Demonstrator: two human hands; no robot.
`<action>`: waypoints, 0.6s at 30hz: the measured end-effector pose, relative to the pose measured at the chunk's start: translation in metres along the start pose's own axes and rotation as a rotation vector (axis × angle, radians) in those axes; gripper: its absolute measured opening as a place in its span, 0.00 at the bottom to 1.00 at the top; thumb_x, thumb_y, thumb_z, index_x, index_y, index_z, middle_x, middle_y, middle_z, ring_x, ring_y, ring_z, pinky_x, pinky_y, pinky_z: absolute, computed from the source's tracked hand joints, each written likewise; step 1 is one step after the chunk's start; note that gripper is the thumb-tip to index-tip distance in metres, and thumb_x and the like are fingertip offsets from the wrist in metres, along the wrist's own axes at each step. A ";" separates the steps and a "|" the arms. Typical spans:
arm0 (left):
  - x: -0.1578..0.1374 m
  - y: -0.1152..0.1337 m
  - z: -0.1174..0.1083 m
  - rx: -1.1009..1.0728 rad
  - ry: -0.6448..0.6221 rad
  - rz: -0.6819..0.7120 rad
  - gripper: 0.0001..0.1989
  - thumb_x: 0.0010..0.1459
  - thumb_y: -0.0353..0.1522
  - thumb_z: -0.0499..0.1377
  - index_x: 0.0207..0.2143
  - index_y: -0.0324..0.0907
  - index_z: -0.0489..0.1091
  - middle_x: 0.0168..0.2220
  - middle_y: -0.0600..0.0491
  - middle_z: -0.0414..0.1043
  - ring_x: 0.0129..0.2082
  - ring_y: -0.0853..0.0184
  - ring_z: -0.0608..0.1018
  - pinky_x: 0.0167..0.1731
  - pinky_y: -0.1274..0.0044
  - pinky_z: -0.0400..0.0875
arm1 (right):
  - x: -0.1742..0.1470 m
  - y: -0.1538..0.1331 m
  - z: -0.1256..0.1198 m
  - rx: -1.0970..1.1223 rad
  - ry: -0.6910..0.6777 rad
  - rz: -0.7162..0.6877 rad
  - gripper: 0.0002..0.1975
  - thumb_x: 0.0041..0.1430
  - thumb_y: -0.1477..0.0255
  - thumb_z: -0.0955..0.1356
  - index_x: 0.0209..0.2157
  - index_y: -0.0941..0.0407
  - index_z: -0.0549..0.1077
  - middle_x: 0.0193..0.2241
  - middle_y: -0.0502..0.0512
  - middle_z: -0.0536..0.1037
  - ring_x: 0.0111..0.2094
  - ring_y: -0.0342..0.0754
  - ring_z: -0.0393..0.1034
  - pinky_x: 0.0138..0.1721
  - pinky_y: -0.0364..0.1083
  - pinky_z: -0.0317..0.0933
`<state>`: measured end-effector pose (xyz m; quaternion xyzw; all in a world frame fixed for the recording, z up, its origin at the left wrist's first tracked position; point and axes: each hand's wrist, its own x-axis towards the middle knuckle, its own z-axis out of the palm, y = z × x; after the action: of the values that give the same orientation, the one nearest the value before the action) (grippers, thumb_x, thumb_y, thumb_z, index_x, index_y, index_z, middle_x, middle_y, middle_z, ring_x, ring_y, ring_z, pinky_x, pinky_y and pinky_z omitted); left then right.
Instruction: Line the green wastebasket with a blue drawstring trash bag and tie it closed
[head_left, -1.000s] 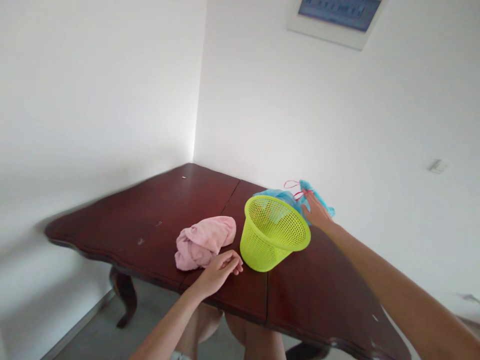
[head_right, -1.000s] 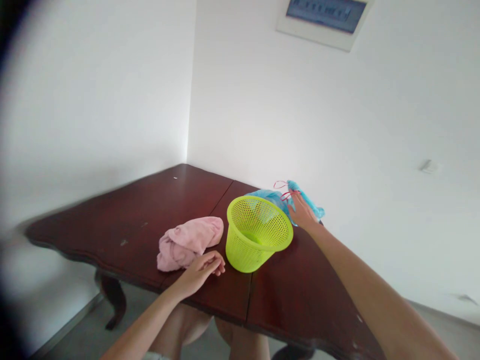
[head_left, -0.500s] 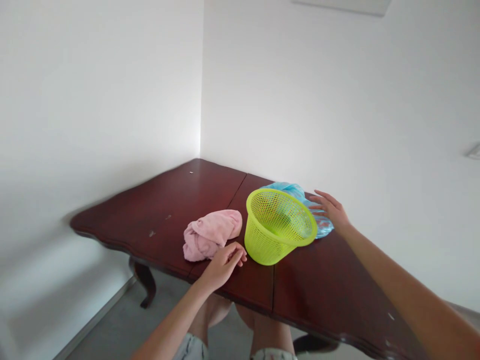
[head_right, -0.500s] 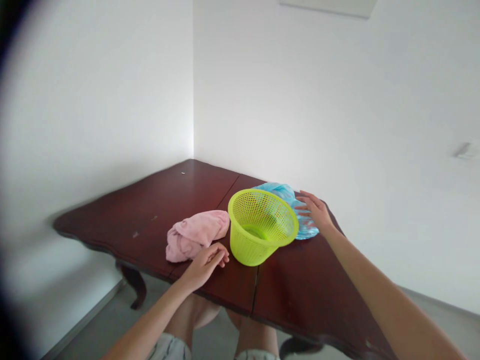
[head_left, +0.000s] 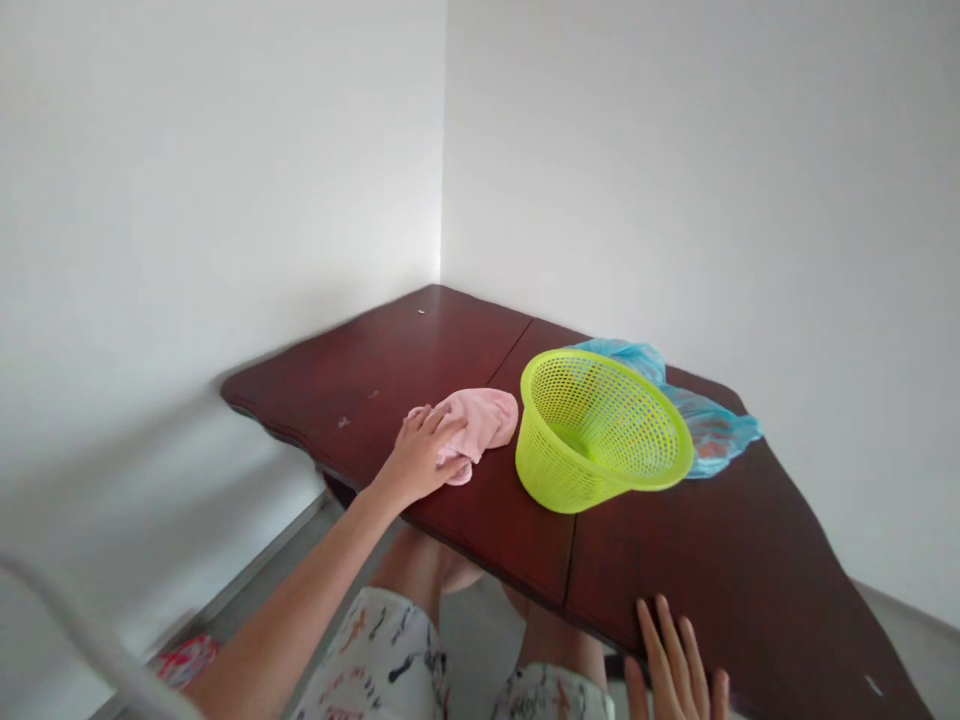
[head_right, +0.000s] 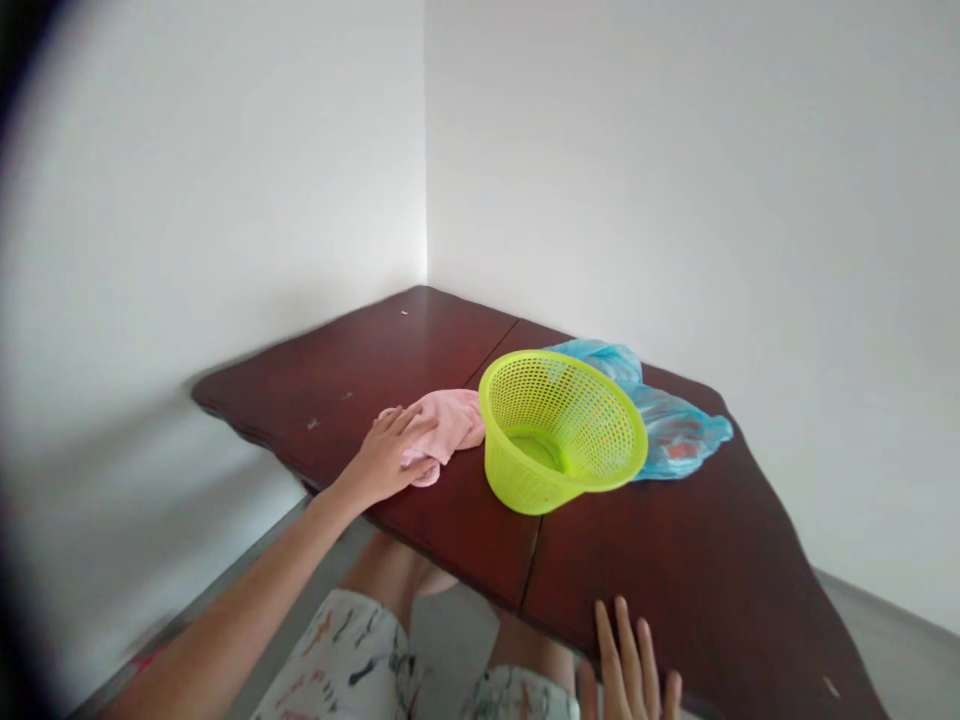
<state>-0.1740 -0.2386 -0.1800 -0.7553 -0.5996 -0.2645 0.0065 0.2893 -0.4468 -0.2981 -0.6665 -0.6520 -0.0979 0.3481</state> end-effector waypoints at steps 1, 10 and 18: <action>0.002 -0.002 0.001 0.002 -0.028 0.034 0.33 0.69 0.43 0.73 0.73 0.54 0.77 0.82 0.47 0.67 0.81 0.39 0.65 0.82 0.44 0.55 | -0.006 -0.010 0.004 -0.066 -0.009 -0.011 0.38 0.82 0.59 0.63 0.87 0.38 0.55 0.83 0.61 0.66 0.82 0.81 0.59 0.78 0.89 0.42; -0.006 0.008 -0.004 0.040 -0.034 0.022 0.35 0.69 0.52 0.71 0.73 0.52 0.72 0.74 0.44 0.75 0.76 0.41 0.68 0.71 0.50 0.73 | -0.001 -0.035 0.002 -0.175 -0.078 0.034 0.38 0.84 0.64 0.62 0.88 0.42 0.52 0.88 0.58 0.52 0.87 0.70 0.45 0.83 0.77 0.33; -0.015 0.032 -0.012 0.107 -0.001 -0.073 0.31 0.75 0.48 0.67 0.74 0.49 0.73 0.73 0.41 0.76 0.76 0.40 0.68 0.66 0.51 0.78 | -0.001 -0.040 0.009 -0.137 0.041 0.036 0.34 0.82 0.62 0.64 0.84 0.45 0.62 0.82 0.60 0.68 0.83 0.66 0.56 0.84 0.75 0.34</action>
<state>-0.1517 -0.2650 -0.1658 -0.7315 -0.6402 -0.2318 0.0368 0.2491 -0.4457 -0.2919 -0.6982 -0.6246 -0.1495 0.3165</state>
